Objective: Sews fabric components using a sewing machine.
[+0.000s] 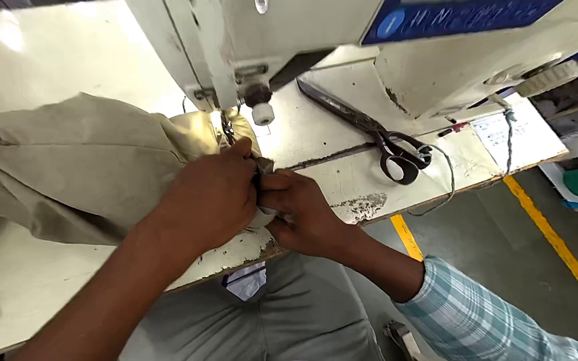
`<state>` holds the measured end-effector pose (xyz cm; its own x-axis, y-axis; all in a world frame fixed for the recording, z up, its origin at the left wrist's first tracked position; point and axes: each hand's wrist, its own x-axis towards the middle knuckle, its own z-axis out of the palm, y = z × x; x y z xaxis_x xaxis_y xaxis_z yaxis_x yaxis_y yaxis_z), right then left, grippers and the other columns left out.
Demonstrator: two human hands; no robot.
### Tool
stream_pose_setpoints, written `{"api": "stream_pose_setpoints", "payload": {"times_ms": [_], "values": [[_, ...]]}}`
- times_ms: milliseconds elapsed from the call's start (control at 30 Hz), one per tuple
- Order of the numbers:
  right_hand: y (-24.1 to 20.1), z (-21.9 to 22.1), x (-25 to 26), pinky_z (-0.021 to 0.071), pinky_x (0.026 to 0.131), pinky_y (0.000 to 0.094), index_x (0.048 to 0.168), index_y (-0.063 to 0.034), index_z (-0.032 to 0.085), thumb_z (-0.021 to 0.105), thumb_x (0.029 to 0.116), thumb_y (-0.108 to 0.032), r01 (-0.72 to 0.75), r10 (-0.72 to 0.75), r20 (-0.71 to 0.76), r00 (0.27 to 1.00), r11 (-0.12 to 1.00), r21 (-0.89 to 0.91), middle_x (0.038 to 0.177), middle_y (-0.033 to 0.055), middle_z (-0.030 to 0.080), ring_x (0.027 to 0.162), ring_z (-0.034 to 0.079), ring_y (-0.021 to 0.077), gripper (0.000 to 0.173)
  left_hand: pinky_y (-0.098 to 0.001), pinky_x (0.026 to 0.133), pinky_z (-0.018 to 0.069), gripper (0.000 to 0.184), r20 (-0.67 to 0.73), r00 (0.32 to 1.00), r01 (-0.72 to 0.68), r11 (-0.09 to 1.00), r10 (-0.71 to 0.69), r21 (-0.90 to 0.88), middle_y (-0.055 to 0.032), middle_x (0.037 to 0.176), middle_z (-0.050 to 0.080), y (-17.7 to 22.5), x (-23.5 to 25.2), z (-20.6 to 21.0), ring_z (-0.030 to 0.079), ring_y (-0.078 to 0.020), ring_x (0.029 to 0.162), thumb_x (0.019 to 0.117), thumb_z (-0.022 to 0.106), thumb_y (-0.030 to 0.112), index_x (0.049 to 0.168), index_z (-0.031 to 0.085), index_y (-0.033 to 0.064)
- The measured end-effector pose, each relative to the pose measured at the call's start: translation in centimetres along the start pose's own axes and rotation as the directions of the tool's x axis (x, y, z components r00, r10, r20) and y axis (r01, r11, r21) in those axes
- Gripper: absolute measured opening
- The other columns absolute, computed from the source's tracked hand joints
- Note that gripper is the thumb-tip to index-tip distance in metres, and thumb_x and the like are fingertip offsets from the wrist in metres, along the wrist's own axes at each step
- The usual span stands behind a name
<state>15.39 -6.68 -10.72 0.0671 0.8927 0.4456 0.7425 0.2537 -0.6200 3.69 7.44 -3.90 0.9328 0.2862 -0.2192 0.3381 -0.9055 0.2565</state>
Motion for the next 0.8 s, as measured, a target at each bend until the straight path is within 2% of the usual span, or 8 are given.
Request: {"api": "stream_pose_setpoints", "payload": {"times_ms": [67,200,333,400,533,633,700,800], "values": [[0.1,0.2,-0.1,0.0494,0.068,0.031,0.081,-0.0116,0.076,0.066,0.084,-0.011,-0.018,0.018,0.013,1.0,1.0,-0.026,0.086,-0.0025,0.068,0.082,0.06,0.0121,0.01,-0.0457,0.068,0.0579,0.02,-0.013,1.0,0.027,0.999,-0.028,-0.047,-0.0054,0.122,0.06,0.1,-0.1,0.1,0.067,-0.0221,0.086,0.0977,0.053,0.018,0.101,0.072,0.0118],[0.2,0.4,-0.2,0.0489,0.068,0.0305,0.089,-0.0123,0.078,0.068,0.0845,-0.013,-0.048,0.048,0.012,0.999,0.999,-0.013,0.084,-0.0038,0.063,0.081,0.059,0.0113,0.011,-0.0425,0.074,0.0587,0.024,-0.24,0.957,0.093,0.955,-0.164,-0.283,-0.0033,0.121,0.065,-0.7,-1.8,1.3,0.067,-0.0171,0.092,0.0961,0.064,0.023,0.115,0.075,0.0129],[0.4,0.5,-0.3,0.0485,0.067,0.0303,0.09,-0.0135,0.078,0.067,0.0851,-0.014,-0.042,0.042,0.004,0.999,0.999,-0.013,0.082,-0.0045,0.061,0.08,0.058,0.0107,0.012,-0.0419,0.069,0.0575,0.014,-0.359,0.91,0.124,0.961,-0.21,-0.246,0.0008,0.1,0.072,-0.1,-2.7,1.2,0.068,-0.0145,0.084,0.0906,0.07,0.021,0.098,0.08,0.0142],[0.4,0.5,-0.3,0.0484,0.067,0.0293,0.086,-0.0139,0.077,0.067,0.0844,-0.015,-0.045,0.045,0.005,0.999,0.999,-0.006,0.081,-0.005,0.061,0.08,0.058,0.0097,0.009,-0.0431,0.069,0.0576,0.011,-0.338,0.921,0.128,0.971,-0.192,-0.204,-0.0007,0.093,0.072,0.4,-2.5,0.9,0.069,-0.0166,0.081,0.0902,0.071,0.017,0.094,0.081,0.0124],[0.5,0.4,-0.3,0.0476,0.067,0.0281,0.082,-0.0136,0.075,0.067,0.0849,-0.014,-0.047,0.048,-0.013,0.999,0.998,0.032,0.081,-0.005,0.061,0.079,0.057,0.0087,0.008,-0.0446,0.072,0.0581,0.01,-0.256,0.944,0.167,0.969,-0.21,-0.183,-0.0011,0.095,0.073,1.1,-1.9,0.4,0.07,-0.0176,0.085,0.09,0.073,0.016,0.095,0.081,0.0127],[0.7,0.4,-0.4,0.0491,0.07,0.0279,0.084,-0.0131,0.077,0.067,0.0847,-0.013,-0.038,0.038,-0.006,0.999,0.999,0.036,0.083,-0.0046,0.063,0.082,0.059,0.0088,0.01,-0.0446,0.077,0.0584,0.01,-0.25,0.954,0.119,0.975,-0.164,-0.187,-0.0021,0.097,0.073,1.0,-1.7,1.0,0.07,-0.0182,0.09,0.0919,0.072,0.014,0.096,0.081,0.0112],[0.8,0.3,-0.3,0.0494,0.071,0.0281,0.084,-0.0118,0.077,0.067,0.0841,-0.011,-0.024,0.024,-0.006,1.0,0.999,0.049,0.084,-0.0038,0.064,0.083,0.06,0.0091,0.01,-0.0415,0.078,0.0588,0.014,-0.229,0.968,0.062,0.984,-0.099,-0.165,-0.0024,0.097,0.071,0.7,-1.9,1.1,0.069,-0.0174,0.09,0.0959,0.067,0.015,0.101,0.079,0.01],[0.9,0.1,-0.2,0.0497,0.068,0.0268,0.084,-0.0103,0.077,0.069,0.0839,-0.011,-0.012,0.015,-0.028,1.0,0.995,0.099,0.081,-0.0034,0.063,0.08,0.059,0.0078,0.008,-0.0329,0.072,0.0557,0.027,-0.164,0.986,-0.037,0.98,0.004,-0.197,0.0022,0.097,0.064,-0.1,-2.3,0.6,0.064,-0.0104,0.085,0.1026,0.052,0.024,0.104,0.076,0.013]]}}
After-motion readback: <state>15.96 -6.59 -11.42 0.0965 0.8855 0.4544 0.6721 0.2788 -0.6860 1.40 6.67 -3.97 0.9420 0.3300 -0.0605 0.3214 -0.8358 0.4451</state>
